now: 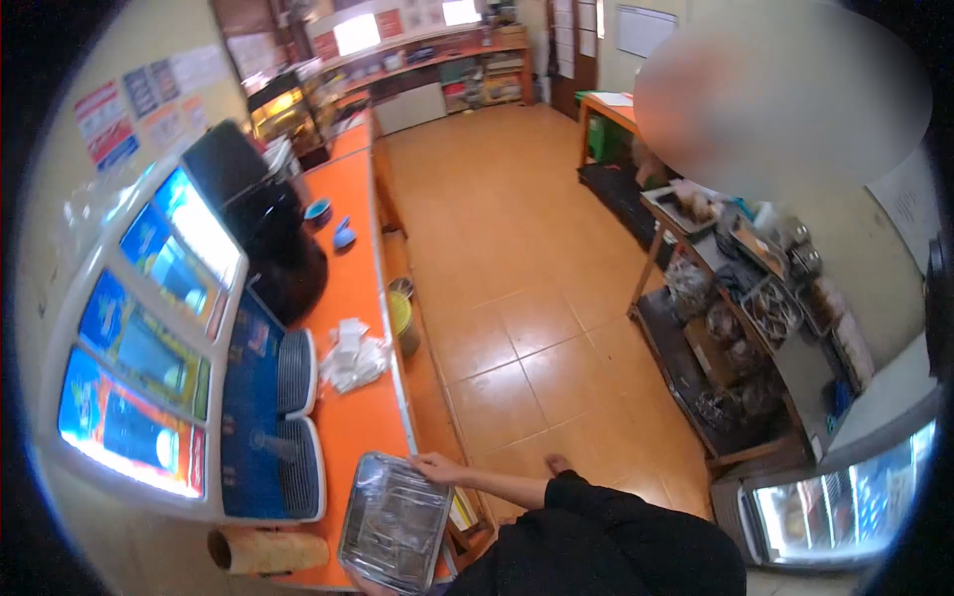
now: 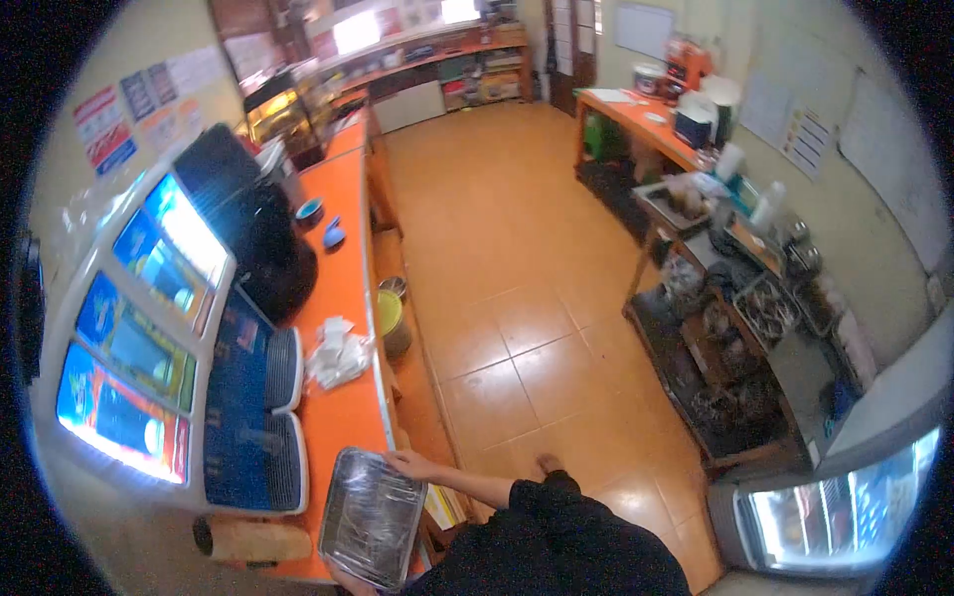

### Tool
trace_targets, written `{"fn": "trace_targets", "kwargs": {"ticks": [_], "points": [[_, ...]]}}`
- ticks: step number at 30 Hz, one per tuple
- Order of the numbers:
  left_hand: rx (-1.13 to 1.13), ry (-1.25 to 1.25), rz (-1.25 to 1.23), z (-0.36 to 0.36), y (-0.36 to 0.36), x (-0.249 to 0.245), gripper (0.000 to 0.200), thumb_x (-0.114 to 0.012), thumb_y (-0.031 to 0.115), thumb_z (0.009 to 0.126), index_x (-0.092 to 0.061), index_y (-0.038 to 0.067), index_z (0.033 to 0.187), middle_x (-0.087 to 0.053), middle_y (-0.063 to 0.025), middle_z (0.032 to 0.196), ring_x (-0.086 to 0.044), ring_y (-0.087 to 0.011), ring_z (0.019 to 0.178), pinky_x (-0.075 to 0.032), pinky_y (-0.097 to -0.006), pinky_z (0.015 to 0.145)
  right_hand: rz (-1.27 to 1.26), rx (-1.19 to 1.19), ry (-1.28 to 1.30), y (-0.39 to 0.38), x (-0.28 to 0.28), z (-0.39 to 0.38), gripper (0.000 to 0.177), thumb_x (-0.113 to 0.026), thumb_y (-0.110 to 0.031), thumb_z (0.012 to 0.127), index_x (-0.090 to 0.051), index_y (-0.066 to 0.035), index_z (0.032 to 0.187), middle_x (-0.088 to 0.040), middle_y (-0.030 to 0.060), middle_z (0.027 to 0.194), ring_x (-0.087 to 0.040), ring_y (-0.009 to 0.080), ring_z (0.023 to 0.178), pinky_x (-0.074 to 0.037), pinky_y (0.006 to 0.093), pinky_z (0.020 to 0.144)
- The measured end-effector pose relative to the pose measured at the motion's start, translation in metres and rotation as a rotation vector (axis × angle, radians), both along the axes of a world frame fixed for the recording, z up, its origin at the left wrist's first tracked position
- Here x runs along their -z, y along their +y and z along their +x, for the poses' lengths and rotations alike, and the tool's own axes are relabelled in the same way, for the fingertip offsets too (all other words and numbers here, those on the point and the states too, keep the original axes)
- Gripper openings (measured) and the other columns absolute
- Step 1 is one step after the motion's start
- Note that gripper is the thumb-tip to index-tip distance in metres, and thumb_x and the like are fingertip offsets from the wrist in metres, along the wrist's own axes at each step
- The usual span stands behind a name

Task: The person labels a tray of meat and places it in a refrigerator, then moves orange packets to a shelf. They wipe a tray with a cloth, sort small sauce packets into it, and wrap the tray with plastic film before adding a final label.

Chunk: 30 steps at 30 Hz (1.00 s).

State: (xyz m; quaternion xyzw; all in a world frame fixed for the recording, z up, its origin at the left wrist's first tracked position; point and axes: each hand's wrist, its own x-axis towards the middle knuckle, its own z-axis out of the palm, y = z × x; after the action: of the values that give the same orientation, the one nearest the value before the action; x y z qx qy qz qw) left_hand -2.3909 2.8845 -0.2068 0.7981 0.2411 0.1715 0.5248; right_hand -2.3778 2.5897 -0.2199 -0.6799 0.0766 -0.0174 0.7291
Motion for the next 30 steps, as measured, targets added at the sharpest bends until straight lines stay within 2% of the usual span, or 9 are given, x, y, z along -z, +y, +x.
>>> {"fn": "trace_targets", "kwargs": {"ticks": [5,10,13,19,22,26,27,29,30], "points": [[0.288,0.148,-0.569,-0.017,-0.063,-0.045,0.055,-0.047,0.035,0.091,-0.039,-0.003,0.130,-0.042,-0.0180,0.131,-0.041,-0.0293,0.120,-0.035,-0.0397,0.099,0.047,0.060,0.117,-0.037,-0.008,-0.023,0.057,-0.033,-0.052,0.095,-0.061,-0.006,0.115,-0.064,0.0076,0.101,-0.056,0.0156,0.094,-0.043,0.0325,0.084],[0.521,0.331,-1.096,-0.049,-0.120,-0.070,0.055,-0.045,0.038,0.092,-0.040,-0.001,0.130,-0.044,-0.0164,0.130,-0.043,-0.0283,0.119,-0.036,-0.0387,0.098,0.136,0.270,0.213,-0.100,0.005,-0.040,0.063,-0.042,-0.060,0.089,-0.062,-0.003,0.069,-0.053,0.0000,0.063,-0.047,0.0113,0.058,-0.040,0.0305,0.054],[0.379,0.332,-1.246,-0.096,-0.141,-0.073,0.055,-0.044,0.040,0.092,-0.040,-0.001,0.130,-0.046,-0.0154,0.129,-0.043,-0.0277,0.118,-0.037,-0.0380,0.097,0.333,0.179,0.335,-0.136,0.018,-0.062,0.061,-0.046,-0.058,0.088,-0.067,-0.001,0.094,-0.064,0.0067,0.083,-0.059,0.0144,0.069,-0.049,0.0308,0.064],[-0.026,0.065,-0.981,-0.179,-0.152,-0.003,0.065,-0.042,0.053,0.090,-0.039,0.004,0.133,-0.043,-0.0114,0.132,-0.043,-0.0254,0.119,-0.036,-0.0352,0.098,0.174,0.014,0.455,-0.133,0.010,-0.065,0.059,-0.042,-0.054,0.091,-0.064,0.000,0.102,-0.065,0.0091,0.089,-0.061,0.0166,0.075,-0.049,0.0312,0.069],[-0.314,0.034,-0.746,-0.159,-0.159,-0.047,0.072,-0.042,0.058,0.088,-0.036,0.003,0.135,-0.041,-0.0115,0.134,-0.043,-0.0255,0.119,-0.035,-0.0342,0.099,0.257,-0.126,0.336,-0.103,0.004,-0.021,0.059,-0.040,-0.052,0.092,-0.061,0.000,0.108,-0.063,0.0104,0.099,-0.061,0.0178,0.083,-0.048,0.0316,0.076],[-0.500,0.093,-0.605,-0.114,-0.113,-0.018,0.078,-0.040,0.062,0.087,-0.035,0.000,0.135,-0.041,-0.0139,0.135,-0.043,-0.0271,0.119,-0.035,-0.0348,0.100,0.260,-0.446,0.291,-0.084,0.029,0.052,0.058,-0.038,-0.052,0.093,-0.057,-0.003,0.116,-0.058,0.0099,0.115,-0.058,0.0194,0.095,-0.046,0.0343,0.083],[-0.517,0.089,-0.603,-0.104,-0.099,-0.009,0.078,-0.040,0.062,0.087,-0.035,0.000,0.135,-0.041,-0.0139,0.135,-0.043,-0.0271,0.119,-0.035,-0.0348,0.100,0.185,-0.468,0.361,-0.094,0.000,0.069,0.048,-0.041,-0.043,0.095,-0.056,-0.003,0.116,-0.059,0.0094,0.112,-0.058,0.0196,0.094,-0.047,0.0339,0.081],[-0.600,0.092,-0.593,-0.088,-0.076,0.032,0.084,-0.041,0.064,0.086,-0.031,-0.002,0.136,-0.036,-0.0154,0.138,-0.042,-0.0272,0.121,-0.034,-0.0344,0.100,0.086,-0.234,-0.013,-0.107,0.014,0.115,0.037,-0.048,-0.035,0.092,-0.060,-0.001,0.103,-0.063,0.0073,0.092,-0.059,0.0168,0.074,-0.047,0.0308,0.063],[-0.617,0.087,-0.594,-0.085,-0.063,0.058,0.084,-0.041,0.064,0.086,-0.031,-0.002,0.136,-0.036,-0.0154,0.138,-0.042,-0.0272,0.121,-0.034,-0.0344,0.100,-0.015,-0.134,-0.049,-0.122,0.011,0.142,0.033,-0.052,-0.031,0.090,-0.059,-0.001,0.101,-0.062,0.0069,0.089,-0.059,0.0165,0.074,-0.047,0.0298,0.063]]}}
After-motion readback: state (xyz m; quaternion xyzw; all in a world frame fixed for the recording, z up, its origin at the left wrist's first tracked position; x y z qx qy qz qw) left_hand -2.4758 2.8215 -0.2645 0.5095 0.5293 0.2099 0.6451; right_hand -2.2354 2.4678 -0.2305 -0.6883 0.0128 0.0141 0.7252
